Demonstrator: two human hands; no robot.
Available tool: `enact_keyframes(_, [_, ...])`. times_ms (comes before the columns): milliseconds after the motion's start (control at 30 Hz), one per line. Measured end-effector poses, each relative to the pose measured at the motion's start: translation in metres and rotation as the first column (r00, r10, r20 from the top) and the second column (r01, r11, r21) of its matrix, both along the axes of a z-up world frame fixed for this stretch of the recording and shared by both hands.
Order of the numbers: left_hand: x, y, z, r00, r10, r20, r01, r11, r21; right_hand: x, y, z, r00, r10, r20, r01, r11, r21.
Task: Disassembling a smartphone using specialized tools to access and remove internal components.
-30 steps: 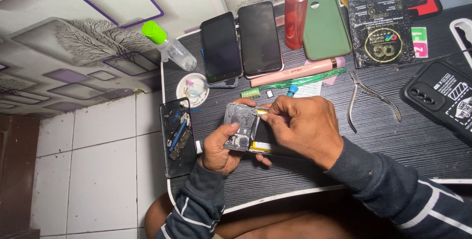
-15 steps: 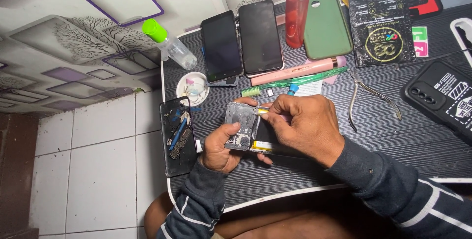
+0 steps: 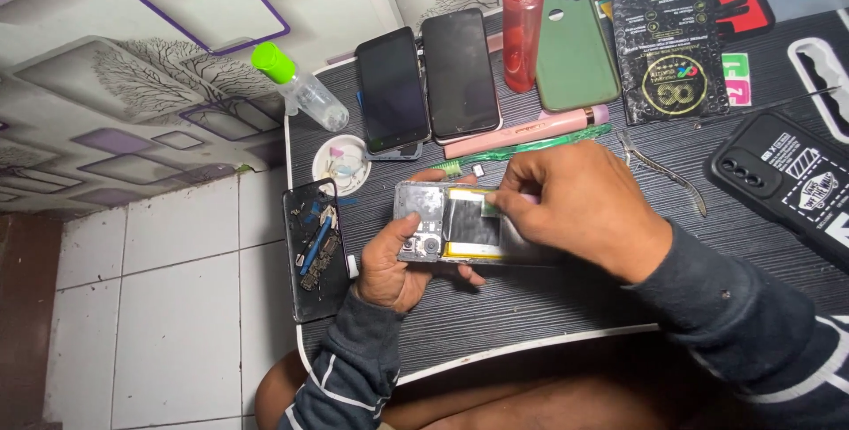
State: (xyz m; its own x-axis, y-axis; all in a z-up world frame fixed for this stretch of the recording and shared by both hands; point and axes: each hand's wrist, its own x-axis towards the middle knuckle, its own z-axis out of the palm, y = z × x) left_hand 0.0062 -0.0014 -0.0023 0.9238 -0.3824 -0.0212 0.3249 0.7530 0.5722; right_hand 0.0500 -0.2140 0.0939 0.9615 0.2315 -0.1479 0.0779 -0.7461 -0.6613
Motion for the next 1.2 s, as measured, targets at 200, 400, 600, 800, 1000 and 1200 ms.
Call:
enact_keyframes(200, [-0.003,0.007,0.002,0.979,0.02,-0.201,-0.032,0.998,-0.056,-0.003,-0.036,-0.032,0.946,-0.149,0.286,0.067,0.958,0.278])
enact_keyframes(400, [-0.003,0.008,0.007,0.974,0.038,-0.225,-0.046,0.999,-0.029,-0.014,-0.047,-0.058,0.742,-0.194,0.641,0.112,0.98,0.167])
enact_keyframes(600, [-0.001,0.007,0.013,0.972,0.146,-0.184,-0.13,0.987,0.098,-0.021,-0.032,-0.065,0.727,-0.127,0.675,0.125,0.991,0.052])
enact_keyframes(800, [0.003,0.013,-0.004,0.994,0.085,-0.065,-0.086,0.996,-0.013,-0.028,-0.025,-0.062,0.817,-0.006,0.576,-0.026,0.999,0.047])
enact_keyframes(1000, [0.0,0.01,-0.004,0.997,0.071,-0.015,-0.072,0.997,-0.01,-0.02,-0.03,-0.074,0.837,0.077,0.542,-0.053,0.997,-0.06])
enact_keyframes(1200, [-0.001,0.011,-0.008,0.997,0.072,0.007,-0.071,0.995,-0.071,-0.016,-0.029,-0.075,0.839,0.082,0.537,-0.036,0.995,-0.096])
